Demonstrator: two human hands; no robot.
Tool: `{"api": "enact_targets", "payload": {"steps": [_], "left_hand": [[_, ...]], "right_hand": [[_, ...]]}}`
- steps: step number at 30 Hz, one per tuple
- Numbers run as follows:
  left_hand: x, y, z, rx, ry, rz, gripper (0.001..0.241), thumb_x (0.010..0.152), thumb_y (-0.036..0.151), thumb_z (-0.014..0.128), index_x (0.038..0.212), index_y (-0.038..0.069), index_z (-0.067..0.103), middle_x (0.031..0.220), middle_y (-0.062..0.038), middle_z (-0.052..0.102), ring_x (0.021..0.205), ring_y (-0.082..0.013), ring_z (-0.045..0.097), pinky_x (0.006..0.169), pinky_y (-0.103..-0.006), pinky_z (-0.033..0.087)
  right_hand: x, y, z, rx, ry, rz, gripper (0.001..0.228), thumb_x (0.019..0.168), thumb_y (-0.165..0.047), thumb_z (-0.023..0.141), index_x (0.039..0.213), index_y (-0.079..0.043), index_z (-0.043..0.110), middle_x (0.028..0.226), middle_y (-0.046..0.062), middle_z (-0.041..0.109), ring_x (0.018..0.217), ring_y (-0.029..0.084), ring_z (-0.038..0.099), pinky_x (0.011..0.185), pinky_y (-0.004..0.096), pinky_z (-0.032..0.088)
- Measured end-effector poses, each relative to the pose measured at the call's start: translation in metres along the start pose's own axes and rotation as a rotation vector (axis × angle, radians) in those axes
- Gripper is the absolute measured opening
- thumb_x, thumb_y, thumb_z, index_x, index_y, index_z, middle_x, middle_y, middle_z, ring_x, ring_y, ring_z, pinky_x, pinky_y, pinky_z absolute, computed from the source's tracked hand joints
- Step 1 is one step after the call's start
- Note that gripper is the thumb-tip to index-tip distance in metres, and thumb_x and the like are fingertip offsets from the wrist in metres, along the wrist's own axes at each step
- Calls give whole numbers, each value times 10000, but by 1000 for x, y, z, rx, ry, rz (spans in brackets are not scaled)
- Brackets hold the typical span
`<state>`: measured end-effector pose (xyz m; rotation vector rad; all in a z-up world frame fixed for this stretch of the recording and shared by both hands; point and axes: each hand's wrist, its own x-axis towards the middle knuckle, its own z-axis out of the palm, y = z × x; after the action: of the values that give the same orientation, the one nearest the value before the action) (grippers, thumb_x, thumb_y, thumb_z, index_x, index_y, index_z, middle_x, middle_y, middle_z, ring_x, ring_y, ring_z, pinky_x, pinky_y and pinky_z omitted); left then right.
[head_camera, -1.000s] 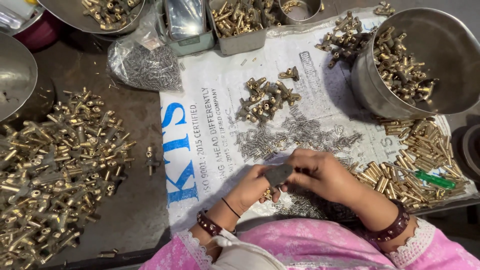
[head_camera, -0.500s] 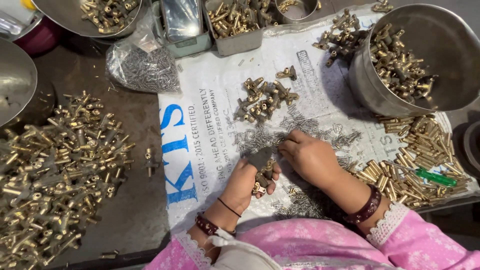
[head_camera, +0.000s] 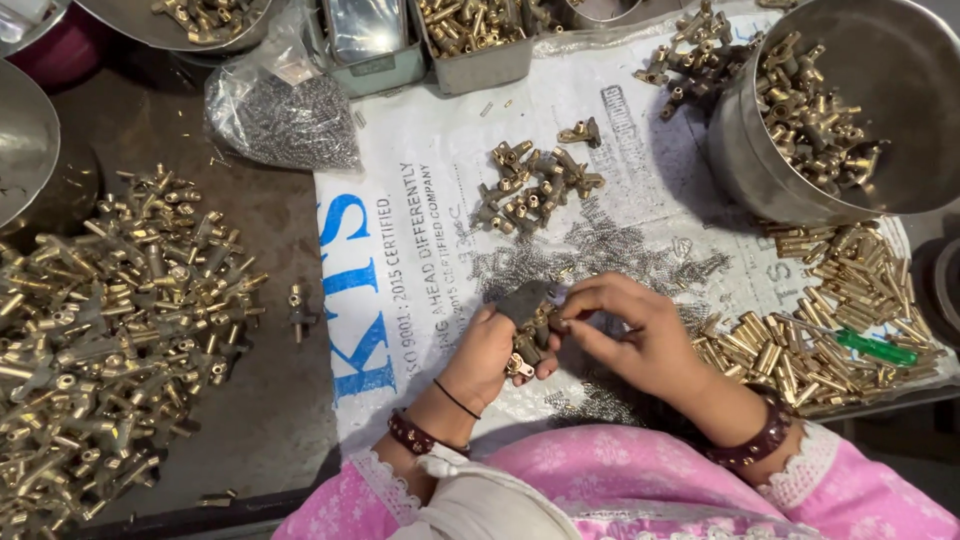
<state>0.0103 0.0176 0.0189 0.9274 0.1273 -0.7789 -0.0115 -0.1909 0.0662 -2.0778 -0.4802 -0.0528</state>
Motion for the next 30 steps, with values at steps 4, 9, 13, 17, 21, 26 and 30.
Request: {"api": "enact_targets", "payload": {"steps": [4, 9, 13, 17, 21, 26, 30], "left_hand": [[-3, 2, 7, 23, 18, 2, 364, 1053, 341, 498, 983, 41, 691, 689, -70, 659, 466, -153, 619, 316, -249, 349], [-3, -5, 8, 57, 66, -31, 343, 1044, 342, 522, 1028, 39, 680, 690, -74, 665, 463, -158, 630, 304, -250, 343], [-2, -10, 2, 74, 20, -27, 342, 1043, 328, 514, 1055, 19, 661, 737, -71, 686, 495, -157, 645, 323, -245, 358], [-3, -7, -26, 256, 35, -30, 306, 984, 219, 513, 1179, 34, 660, 803, -94, 720, 581, -142, 668, 400, -238, 429], [-23, 23, -142, 1076, 106, 584, 513, 750, 33, 718, 1257, -13, 657, 1121, -93, 745, 822, -170, 701, 679, -257, 594], [-167, 149, -163, 1331, 1107, 319, 463, 886, 237, 708, 1333, 114, 726, 993, -230, 737, 849, -390, 654, 734, -495, 509], [-209, 158, -150, 1878, 1315, 749, 263, 959, 155, 698, 1189, 26, 703, 1144, -162, 689, 1052, -309, 670, 947, -383, 527]], "right_hand": [[-7, 2, 13, 38, 37, -17, 169, 876, -60, 732, 1043, -42, 706, 1115, 99, 688, 993, 195, 712, 854, 302, 570], [-12, 6, 16, 16, 40, -9, 151, 891, -53, 744, 1039, -60, 717, 1086, 84, 670, 982, 199, 706, 840, 302, 576], [-16, 1, 13, -1, 24, 23, 152, 867, -61, 759, 1013, -60, 717, 1071, 74, 669, 975, 193, 704, 830, 300, 576], [-16, -1, 10, 11, -33, 96, 143, 825, -54, 779, 951, -62, 712, 1005, 54, 687, 944, 187, 706, 841, 296, 565], [-16, 9, -1, 76, -32, 84, 146, 841, -56, 772, 978, -60, 724, 1032, 55, 710, 971, 188, 701, 876, 300, 551], [4, 33, -14, -7, 116, 272, 137, 886, -75, 721, 1023, -78, 722, 1099, 44, 708, 958, 166, 686, 824, 302, 561], [57, 46, -31, -323, 242, 126, 245, 888, -34, 671, 1129, -75, 695, 1199, 119, 682, 1021, 243, 685, 870, 338, 560]]}}
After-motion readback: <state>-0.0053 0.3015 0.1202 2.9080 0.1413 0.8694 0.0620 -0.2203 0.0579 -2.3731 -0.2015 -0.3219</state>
